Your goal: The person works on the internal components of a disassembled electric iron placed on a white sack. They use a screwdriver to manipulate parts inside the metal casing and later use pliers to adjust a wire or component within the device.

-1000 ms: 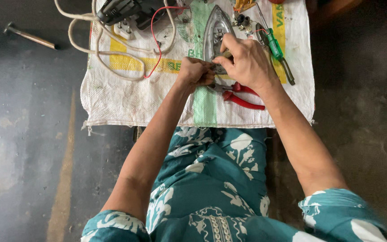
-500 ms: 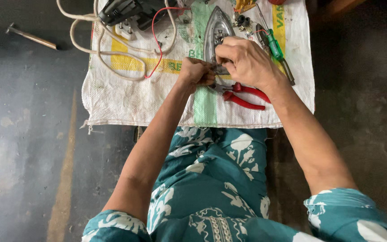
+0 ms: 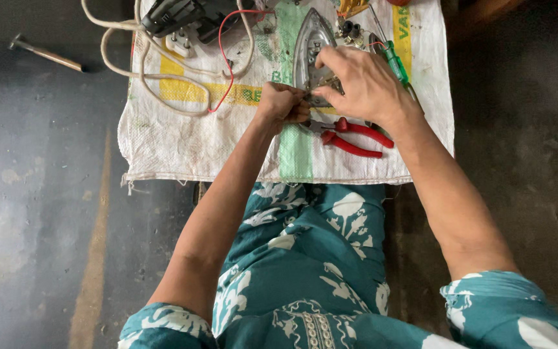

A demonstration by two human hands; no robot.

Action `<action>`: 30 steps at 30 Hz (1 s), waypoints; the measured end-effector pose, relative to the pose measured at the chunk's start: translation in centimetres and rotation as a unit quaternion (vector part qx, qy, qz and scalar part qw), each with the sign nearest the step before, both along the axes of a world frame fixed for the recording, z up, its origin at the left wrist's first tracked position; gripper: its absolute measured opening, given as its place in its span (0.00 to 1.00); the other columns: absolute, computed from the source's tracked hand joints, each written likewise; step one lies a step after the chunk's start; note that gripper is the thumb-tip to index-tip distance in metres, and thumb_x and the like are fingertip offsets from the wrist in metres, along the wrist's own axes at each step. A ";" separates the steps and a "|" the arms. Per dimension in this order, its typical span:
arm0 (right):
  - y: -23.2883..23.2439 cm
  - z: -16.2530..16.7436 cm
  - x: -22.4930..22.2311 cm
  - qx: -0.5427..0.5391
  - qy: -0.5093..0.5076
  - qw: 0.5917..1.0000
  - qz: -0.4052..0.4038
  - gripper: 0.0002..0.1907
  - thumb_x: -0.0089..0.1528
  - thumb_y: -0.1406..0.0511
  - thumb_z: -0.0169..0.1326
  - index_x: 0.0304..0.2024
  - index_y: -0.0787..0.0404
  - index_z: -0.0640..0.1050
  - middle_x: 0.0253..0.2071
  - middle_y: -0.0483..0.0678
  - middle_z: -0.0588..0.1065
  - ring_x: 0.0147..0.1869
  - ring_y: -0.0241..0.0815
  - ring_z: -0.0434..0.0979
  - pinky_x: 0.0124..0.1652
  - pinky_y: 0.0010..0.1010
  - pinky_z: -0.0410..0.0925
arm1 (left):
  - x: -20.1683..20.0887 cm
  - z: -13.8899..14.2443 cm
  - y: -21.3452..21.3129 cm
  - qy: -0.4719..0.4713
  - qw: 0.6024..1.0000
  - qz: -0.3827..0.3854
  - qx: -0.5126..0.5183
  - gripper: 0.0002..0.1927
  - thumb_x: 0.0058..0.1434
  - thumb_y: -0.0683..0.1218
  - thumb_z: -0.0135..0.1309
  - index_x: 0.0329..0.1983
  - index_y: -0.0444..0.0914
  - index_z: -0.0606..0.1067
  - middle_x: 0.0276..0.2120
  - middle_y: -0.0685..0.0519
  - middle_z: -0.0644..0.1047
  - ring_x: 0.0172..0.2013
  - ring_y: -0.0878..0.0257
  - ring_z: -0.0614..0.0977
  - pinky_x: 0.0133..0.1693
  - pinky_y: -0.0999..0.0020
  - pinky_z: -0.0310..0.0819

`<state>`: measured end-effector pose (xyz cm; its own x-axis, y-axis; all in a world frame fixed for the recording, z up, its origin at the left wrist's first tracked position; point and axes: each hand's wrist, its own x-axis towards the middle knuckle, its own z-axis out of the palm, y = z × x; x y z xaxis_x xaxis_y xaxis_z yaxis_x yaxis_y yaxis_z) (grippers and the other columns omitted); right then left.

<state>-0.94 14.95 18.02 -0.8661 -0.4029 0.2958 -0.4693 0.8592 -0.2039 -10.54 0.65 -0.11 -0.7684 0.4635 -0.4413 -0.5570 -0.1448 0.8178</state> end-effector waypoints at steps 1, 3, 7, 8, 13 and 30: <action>-0.2 0.0 -0.1 0.042 -0.023 0.998 -0.042 0.18 0.61 0.63 0.66 0.44 0.67 0.73 0.33 0.59 0.78 0.35 0.57 0.80 0.36 0.43 0.71 | 0.0 0.0 -0.1 0.001 1.000 -0.003 -0.002 0.07 0.63 0.37 0.53 0.35 0.24 0.77 0.25 0.42 0.80 0.20 0.55 0.83 0.22 0.59 0.85; -0.3 0.1 -0.4 0.125 -0.070 0.982 -0.127 0.20 0.66 0.57 0.63 0.44 0.67 0.72 0.32 0.60 0.78 0.36 0.58 0.80 0.39 0.44 0.71 | 0.1 0.1 -0.2 0.000 1.000 -0.004 -0.002 0.07 0.63 0.37 0.53 0.36 0.24 0.77 0.25 0.42 0.80 0.20 0.55 0.83 0.23 0.59 0.85; -0.8 0.3 -0.6 0.039 -0.007 0.999 -0.014 0.12 0.62 0.67 0.63 0.41 0.64 0.72 0.36 0.56 0.78 0.39 0.56 0.81 0.40 0.43 0.72 | 0.0 0.3 -0.1 -0.009 1.000 -0.004 -0.014 0.07 0.64 0.37 0.52 0.36 0.26 0.77 0.25 0.42 0.80 0.20 0.56 0.83 0.23 0.59 0.85; -0.9 0.3 -0.4 0.039 0.028 0.999 0.008 0.11 0.60 0.69 0.62 0.40 0.63 0.72 0.36 0.56 0.77 0.40 0.56 0.81 0.41 0.43 0.73 | 0.0 0.3 -0.1 -0.008 1.000 -0.003 -0.013 0.07 0.64 0.37 0.51 0.36 0.25 0.77 0.25 0.42 0.80 0.20 0.56 0.83 0.23 0.59 0.85; -1.6 0.7 -0.1 0.086 0.001 0.995 -0.041 0.19 0.58 0.61 0.67 0.39 0.67 0.73 0.32 0.58 0.75 0.36 0.58 0.79 0.37 0.45 0.71 | 0.0 0.2 -0.1 -0.003 1.000 -0.004 -0.005 0.09 0.66 0.37 0.52 0.36 0.24 0.77 0.25 0.42 0.79 0.20 0.57 0.83 0.23 0.60 0.85; -2.4 1.0 -0.6 0.137 -0.122 0.973 -0.138 0.18 0.67 0.60 0.61 0.46 0.68 0.74 0.39 0.58 0.69 0.40 0.58 0.77 0.40 0.47 0.70 | 0.0 0.0 -0.2 0.004 0.999 -0.009 0.034 0.09 0.64 0.36 0.52 0.31 0.23 0.76 0.23 0.41 0.78 0.18 0.56 0.80 0.20 0.60 0.81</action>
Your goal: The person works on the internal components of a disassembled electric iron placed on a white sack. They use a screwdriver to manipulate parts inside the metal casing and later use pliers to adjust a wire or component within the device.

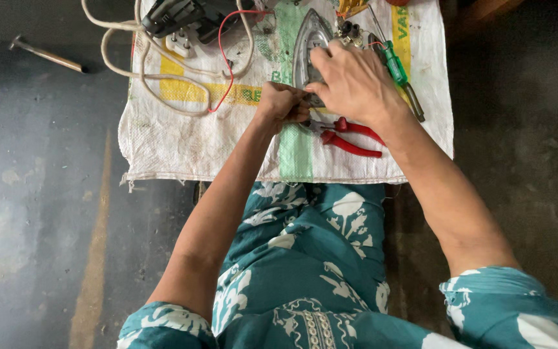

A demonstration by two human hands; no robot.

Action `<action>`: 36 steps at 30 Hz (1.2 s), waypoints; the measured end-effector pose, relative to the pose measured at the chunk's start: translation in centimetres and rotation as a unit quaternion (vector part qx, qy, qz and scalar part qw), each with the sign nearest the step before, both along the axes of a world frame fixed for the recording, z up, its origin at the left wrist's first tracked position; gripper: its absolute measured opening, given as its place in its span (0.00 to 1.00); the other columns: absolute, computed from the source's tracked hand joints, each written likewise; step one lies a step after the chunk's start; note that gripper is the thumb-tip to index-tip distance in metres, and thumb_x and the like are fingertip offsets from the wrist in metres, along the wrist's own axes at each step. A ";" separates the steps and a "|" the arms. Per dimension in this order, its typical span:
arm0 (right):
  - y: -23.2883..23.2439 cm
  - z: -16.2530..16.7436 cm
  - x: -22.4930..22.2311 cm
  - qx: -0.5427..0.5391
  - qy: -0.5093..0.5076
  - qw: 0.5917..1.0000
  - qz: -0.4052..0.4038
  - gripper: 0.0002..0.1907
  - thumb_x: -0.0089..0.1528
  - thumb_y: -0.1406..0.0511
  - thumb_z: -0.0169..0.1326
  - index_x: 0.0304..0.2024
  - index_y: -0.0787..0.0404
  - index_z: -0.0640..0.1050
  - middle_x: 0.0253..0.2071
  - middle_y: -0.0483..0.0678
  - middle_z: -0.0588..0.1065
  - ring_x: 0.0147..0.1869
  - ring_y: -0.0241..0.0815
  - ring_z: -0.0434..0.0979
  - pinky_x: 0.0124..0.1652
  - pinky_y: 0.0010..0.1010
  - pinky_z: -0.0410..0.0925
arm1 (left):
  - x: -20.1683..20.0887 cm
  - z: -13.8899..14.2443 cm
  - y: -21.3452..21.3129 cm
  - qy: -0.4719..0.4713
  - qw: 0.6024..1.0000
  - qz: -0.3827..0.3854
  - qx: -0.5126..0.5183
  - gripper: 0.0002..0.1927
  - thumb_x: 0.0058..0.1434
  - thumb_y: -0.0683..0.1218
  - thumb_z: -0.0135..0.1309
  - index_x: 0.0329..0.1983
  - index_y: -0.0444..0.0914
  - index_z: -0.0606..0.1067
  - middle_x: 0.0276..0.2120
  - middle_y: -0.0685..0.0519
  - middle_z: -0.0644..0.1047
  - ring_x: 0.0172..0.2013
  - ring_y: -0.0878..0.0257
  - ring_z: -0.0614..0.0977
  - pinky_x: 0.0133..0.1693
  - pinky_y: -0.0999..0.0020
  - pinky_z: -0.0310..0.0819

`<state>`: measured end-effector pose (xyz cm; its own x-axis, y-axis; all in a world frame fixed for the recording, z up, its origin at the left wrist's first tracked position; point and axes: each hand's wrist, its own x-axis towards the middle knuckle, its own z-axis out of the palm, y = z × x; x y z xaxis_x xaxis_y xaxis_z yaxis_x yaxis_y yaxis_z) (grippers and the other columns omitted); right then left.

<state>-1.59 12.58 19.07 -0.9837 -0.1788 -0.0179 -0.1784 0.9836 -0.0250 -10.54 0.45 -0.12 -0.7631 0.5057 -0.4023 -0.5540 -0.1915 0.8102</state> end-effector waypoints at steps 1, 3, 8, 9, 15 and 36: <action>0.1 0.0 -0.2 0.000 0.006 1.000 0.018 0.15 0.67 0.61 0.60 0.45 0.68 0.75 0.38 0.56 0.70 0.40 0.56 0.78 0.40 0.46 0.71 | 0.0 0.1 0.0 -0.009 1.000 0.001 -0.021 0.10 0.65 0.37 0.53 0.31 0.23 0.76 0.22 0.41 0.78 0.18 0.55 0.81 0.21 0.60 0.83; 0.6 -0.2 -0.4 0.002 0.018 0.998 0.053 0.10 0.68 0.64 0.58 0.42 0.67 0.76 0.37 0.53 0.71 0.40 0.53 0.78 0.39 0.44 0.71 | 0.0 0.2 0.2 -0.003 0.999 0.000 -0.036 0.09 0.64 0.38 0.53 0.32 0.24 0.77 0.23 0.41 0.79 0.19 0.56 0.82 0.21 0.60 0.83; 1.4 -1.9 -0.6 -0.004 0.104 0.981 0.161 0.07 0.55 0.78 0.52 0.33 0.64 0.78 0.35 0.50 0.71 0.40 0.47 0.75 0.41 0.38 0.72 | 0.0 0.4 0.3 0.002 0.999 0.002 -0.036 0.08 0.64 0.37 0.52 0.34 0.24 0.77 0.24 0.42 0.80 0.20 0.56 0.83 0.22 0.60 0.84; 1.4 -2.3 -0.6 -0.001 0.104 0.982 0.156 0.10 0.52 0.79 0.51 0.34 0.66 0.78 0.34 0.50 0.70 0.38 0.47 0.75 0.39 0.38 0.72 | 0.1 0.4 0.1 0.005 0.999 0.001 -0.041 0.08 0.64 0.37 0.53 0.35 0.24 0.77 0.24 0.43 0.80 0.20 0.56 0.83 0.22 0.60 0.84; 3.9 -3.1 0.9 -0.080 0.112 0.986 0.092 0.06 0.63 0.78 0.54 0.37 0.65 0.79 0.42 0.50 0.72 0.42 0.47 0.77 0.40 0.34 0.73 | 0.0 0.1 0.4 -0.004 0.999 0.005 -0.045 0.08 0.63 0.36 0.50 0.37 0.24 0.77 0.24 0.41 0.80 0.20 0.55 0.83 0.22 0.59 0.85; 3.3 -12.5 4.3 -0.064 0.348 0.910 -0.215 0.12 0.56 0.65 0.66 0.36 0.62 0.76 0.40 0.56 0.72 0.48 0.58 0.73 0.46 0.48 0.63 | -0.3 -0.6 -0.1 0.004 0.998 -0.030 -0.045 0.09 0.64 0.37 0.50 0.42 0.26 0.78 0.27 0.43 0.81 0.23 0.57 0.84 0.24 0.60 0.86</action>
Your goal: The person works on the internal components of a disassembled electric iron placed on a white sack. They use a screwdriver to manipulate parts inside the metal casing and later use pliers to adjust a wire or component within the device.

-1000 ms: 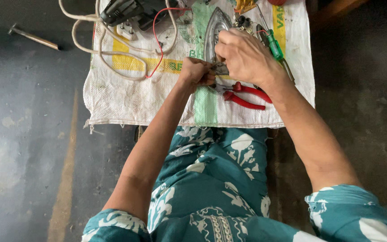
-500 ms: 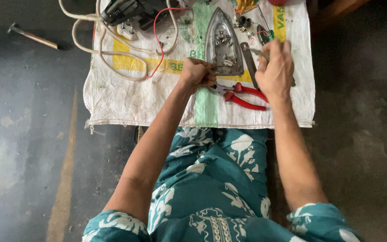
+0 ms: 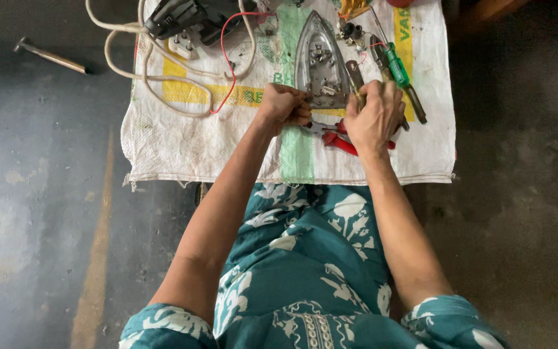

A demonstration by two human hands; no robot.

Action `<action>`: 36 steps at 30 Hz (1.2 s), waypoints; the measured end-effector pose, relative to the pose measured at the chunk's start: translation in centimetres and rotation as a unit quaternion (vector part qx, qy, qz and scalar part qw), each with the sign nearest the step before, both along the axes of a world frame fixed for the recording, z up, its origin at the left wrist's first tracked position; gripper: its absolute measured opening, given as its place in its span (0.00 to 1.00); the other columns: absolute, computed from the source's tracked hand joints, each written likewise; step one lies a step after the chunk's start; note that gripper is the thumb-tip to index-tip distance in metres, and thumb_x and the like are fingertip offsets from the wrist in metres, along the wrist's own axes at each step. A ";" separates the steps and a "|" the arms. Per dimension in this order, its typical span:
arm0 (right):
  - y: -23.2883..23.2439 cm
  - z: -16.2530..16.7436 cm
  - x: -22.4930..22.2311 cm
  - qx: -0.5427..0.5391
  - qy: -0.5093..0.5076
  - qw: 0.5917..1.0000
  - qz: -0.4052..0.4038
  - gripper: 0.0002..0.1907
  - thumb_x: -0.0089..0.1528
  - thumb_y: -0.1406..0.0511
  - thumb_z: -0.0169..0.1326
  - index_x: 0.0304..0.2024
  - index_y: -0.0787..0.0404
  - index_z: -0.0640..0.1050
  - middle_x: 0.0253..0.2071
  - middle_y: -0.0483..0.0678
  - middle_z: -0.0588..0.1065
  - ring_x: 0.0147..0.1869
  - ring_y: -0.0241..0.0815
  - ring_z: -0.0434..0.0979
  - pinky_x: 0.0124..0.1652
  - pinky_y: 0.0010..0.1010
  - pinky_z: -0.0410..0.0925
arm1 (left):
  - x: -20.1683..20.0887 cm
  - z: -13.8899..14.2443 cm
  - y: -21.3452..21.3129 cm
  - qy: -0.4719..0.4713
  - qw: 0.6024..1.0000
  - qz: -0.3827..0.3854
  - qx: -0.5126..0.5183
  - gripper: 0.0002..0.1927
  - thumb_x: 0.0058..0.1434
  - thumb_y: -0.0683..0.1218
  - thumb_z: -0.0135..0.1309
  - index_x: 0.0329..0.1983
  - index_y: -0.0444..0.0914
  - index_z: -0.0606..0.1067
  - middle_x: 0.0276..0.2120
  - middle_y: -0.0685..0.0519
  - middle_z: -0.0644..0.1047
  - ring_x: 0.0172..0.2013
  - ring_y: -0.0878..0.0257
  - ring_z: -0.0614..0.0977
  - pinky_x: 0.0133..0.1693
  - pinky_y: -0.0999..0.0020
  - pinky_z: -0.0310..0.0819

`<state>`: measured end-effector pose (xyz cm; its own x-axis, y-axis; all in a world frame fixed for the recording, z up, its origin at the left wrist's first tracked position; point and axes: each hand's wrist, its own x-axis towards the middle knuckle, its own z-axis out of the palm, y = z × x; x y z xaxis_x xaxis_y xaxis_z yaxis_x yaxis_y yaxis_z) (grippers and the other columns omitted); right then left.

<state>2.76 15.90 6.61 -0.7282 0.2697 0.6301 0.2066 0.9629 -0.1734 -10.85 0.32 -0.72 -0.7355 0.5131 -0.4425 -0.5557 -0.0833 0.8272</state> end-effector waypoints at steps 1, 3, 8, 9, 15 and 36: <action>-0.1 0.0 -0.6 -0.033 0.001 0.997 0.072 0.10 0.59 0.66 0.66 0.37 0.61 0.77 0.39 0.54 0.73 0.47 0.56 0.73 0.47 0.47 0.63 | 0.0 0.2 -0.1 0.002 1.000 -0.002 0.002 0.10 0.64 0.37 0.49 0.43 0.26 0.78 0.27 0.43 0.81 0.23 0.57 0.84 0.24 0.60 0.86; -0.5 -0.1 -2.0 -0.099 -0.001 0.972 0.211 0.05 0.64 0.66 0.64 0.39 0.60 0.81 0.37 0.50 0.75 0.45 0.50 0.73 0.49 0.44 0.64 | -0.1 0.6 -0.4 -0.002 1.000 -0.006 0.007 0.09 0.65 0.36 0.50 0.41 0.25 0.77 0.27 0.43 0.81 0.23 0.56 0.84 0.25 0.59 0.87; -2.0 -0.3 -3.9 -0.073 -0.043 0.961 0.262 0.04 0.61 0.68 0.62 0.35 0.62 0.80 0.35 0.50 0.75 0.44 0.52 0.71 0.44 0.43 0.64 | 0.4 1.7 -0.8 -0.003 1.000 -0.008 0.015 0.10 0.64 0.37 0.49 0.37 0.25 0.79 0.25 0.44 0.80 0.20 0.57 0.82 0.23 0.59 0.85; -2.0 -0.1 -4.0 -0.068 -0.049 0.960 0.266 0.04 0.62 0.69 0.62 0.36 0.63 0.79 0.36 0.51 0.75 0.44 0.53 0.71 0.44 0.43 0.64 | 0.3 1.9 -0.9 -0.006 1.000 -0.010 0.014 0.10 0.64 0.37 0.49 0.36 0.25 0.79 0.24 0.44 0.80 0.20 0.57 0.81 0.23 0.59 0.84; -1.9 0.1 -4.0 -0.023 -0.079 0.955 0.286 0.06 0.61 0.72 0.59 0.35 0.65 0.74 0.37 0.55 0.71 0.47 0.58 0.70 0.45 0.46 0.64 | 0.3 2.2 -1.3 -0.031 0.998 -0.038 0.032 0.13 0.64 0.41 0.47 0.35 0.26 0.79 0.20 0.49 0.75 0.18 0.62 0.75 0.22 0.61 0.82; -0.5 -2.5 -5.8 0.017 -0.145 0.936 0.320 0.07 0.60 0.78 0.48 0.38 0.67 0.67 0.36 0.60 0.70 0.45 0.59 0.71 0.48 0.48 0.66 | 0.3 3.2 -2.1 0.002 0.999 -0.036 0.001 0.17 0.62 0.39 0.42 0.35 0.26 0.82 0.19 0.50 0.74 0.17 0.64 0.74 0.22 0.61 0.84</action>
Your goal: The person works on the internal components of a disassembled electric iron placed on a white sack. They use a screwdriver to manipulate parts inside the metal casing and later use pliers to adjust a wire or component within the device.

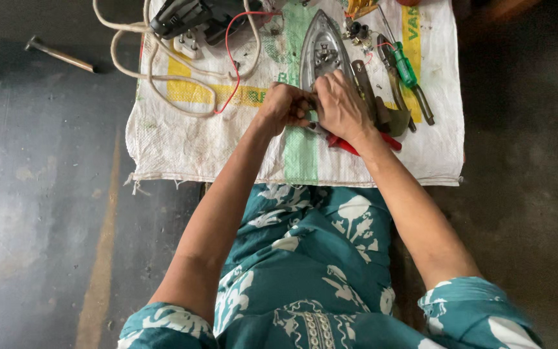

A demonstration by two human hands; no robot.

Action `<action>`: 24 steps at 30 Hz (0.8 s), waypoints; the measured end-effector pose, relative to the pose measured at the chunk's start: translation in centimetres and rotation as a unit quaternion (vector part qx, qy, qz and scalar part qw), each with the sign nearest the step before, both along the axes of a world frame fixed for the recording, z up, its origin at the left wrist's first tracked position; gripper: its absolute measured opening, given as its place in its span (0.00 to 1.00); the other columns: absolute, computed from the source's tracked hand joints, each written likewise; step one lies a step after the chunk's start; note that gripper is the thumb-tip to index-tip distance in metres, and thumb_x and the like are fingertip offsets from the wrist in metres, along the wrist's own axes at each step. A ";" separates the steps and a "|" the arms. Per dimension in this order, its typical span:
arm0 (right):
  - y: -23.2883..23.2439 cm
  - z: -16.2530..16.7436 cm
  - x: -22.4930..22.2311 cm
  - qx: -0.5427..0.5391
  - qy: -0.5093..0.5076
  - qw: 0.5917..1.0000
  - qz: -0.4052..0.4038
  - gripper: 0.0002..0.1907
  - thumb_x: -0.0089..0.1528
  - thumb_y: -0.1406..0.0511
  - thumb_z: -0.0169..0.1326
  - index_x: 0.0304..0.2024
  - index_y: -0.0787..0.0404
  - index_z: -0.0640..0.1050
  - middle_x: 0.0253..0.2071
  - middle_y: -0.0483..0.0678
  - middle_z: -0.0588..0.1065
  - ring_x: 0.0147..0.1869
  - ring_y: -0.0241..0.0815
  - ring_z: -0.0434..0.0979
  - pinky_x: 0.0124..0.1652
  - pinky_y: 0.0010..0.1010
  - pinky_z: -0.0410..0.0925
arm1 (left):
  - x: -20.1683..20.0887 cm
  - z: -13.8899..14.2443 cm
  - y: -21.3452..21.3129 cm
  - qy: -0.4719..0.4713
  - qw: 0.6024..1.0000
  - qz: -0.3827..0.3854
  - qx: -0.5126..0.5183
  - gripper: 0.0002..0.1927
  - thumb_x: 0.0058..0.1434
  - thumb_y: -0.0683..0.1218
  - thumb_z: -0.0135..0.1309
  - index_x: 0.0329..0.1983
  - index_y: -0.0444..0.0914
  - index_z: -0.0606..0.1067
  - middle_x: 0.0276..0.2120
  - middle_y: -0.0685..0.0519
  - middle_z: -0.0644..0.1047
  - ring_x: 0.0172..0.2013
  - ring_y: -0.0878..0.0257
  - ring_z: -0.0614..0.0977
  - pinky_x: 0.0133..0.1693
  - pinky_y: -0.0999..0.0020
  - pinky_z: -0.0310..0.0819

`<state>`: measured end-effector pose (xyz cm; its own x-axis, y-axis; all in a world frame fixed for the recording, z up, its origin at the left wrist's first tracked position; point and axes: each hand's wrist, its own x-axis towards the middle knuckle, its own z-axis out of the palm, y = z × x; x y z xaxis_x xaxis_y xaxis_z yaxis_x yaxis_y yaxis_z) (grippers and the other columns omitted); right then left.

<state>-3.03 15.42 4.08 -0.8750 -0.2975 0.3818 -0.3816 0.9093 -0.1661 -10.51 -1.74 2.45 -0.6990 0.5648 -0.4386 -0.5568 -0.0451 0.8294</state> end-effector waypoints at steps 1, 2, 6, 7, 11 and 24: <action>0.0 -0.1 0.0 0.015 0.005 1.000 0.003 0.07 0.59 0.78 0.48 0.38 0.67 0.67 0.37 0.60 0.70 0.46 0.59 0.71 0.49 0.48 0.66 | 0.0 0.0 0.0 -0.008 1.000 0.001 0.002 0.17 0.61 0.39 0.42 0.35 0.26 0.82 0.20 0.50 0.74 0.18 0.64 0.75 0.22 0.61 0.84; -0.1 -0.1 0.0 0.031 0.008 0.999 0.005 0.08 0.58 0.78 0.48 0.38 0.66 0.67 0.38 0.60 0.70 0.47 0.59 0.70 0.50 0.47 0.66 | 0.1 0.0 0.0 -0.012 1.000 0.001 0.002 0.16 0.62 0.39 0.42 0.35 0.26 0.81 0.20 0.50 0.75 0.18 0.64 0.75 0.22 0.61 0.84; -0.2 0.2 -0.2 0.047 0.014 0.999 0.025 0.10 0.55 0.74 0.52 0.37 0.67 0.67 0.39 0.63 0.70 0.48 0.62 0.70 0.48 0.47 0.66 | 0.0 -0.1 0.0 -0.030 0.999 0.001 0.014 0.15 0.63 0.39 0.42 0.36 0.25 0.80 0.21 0.49 0.75 0.18 0.64 0.75 0.23 0.61 0.84; -0.1 0.3 -0.3 0.065 0.002 0.997 0.029 0.10 0.55 0.75 0.52 0.38 0.67 0.67 0.40 0.63 0.70 0.49 0.61 0.70 0.50 0.47 0.66 | -0.1 -0.2 0.0 -0.034 0.999 0.002 0.021 0.15 0.63 0.39 0.42 0.36 0.25 0.79 0.22 0.49 0.75 0.18 0.64 0.75 0.23 0.60 0.85; 0.6 0.9 -0.8 0.088 -0.012 0.994 0.062 0.11 0.55 0.76 0.52 0.39 0.67 0.67 0.41 0.62 0.70 0.51 0.61 0.70 0.52 0.46 0.67 | -0.3 -0.6 0.2 -0.031 0.999 0.004 0.008 0.14 0.64 0.40 0.45 0.36 0.25 0.79 0.22 0.49 0.76 0.18 0.63 0.76 0.23 0.60 0.84; -1.1 0.4 0.5 -0.006 -0.005 0.999 -0.041 0.08 0.58 0.76 0.53 0.39 0.69 0.69 0.38 0.63 0.72 0.48 0.62 0.72 0.48 0.50 0.67 | -0.2 -0.8 0.2 -0.027 0.999 0.004 0.023 0.14 0.63 0.39 0.44 0.35 0.26 0.80 0.22 0.49 0.76 0.18 0.62 0.76 0.23 0.60 0.84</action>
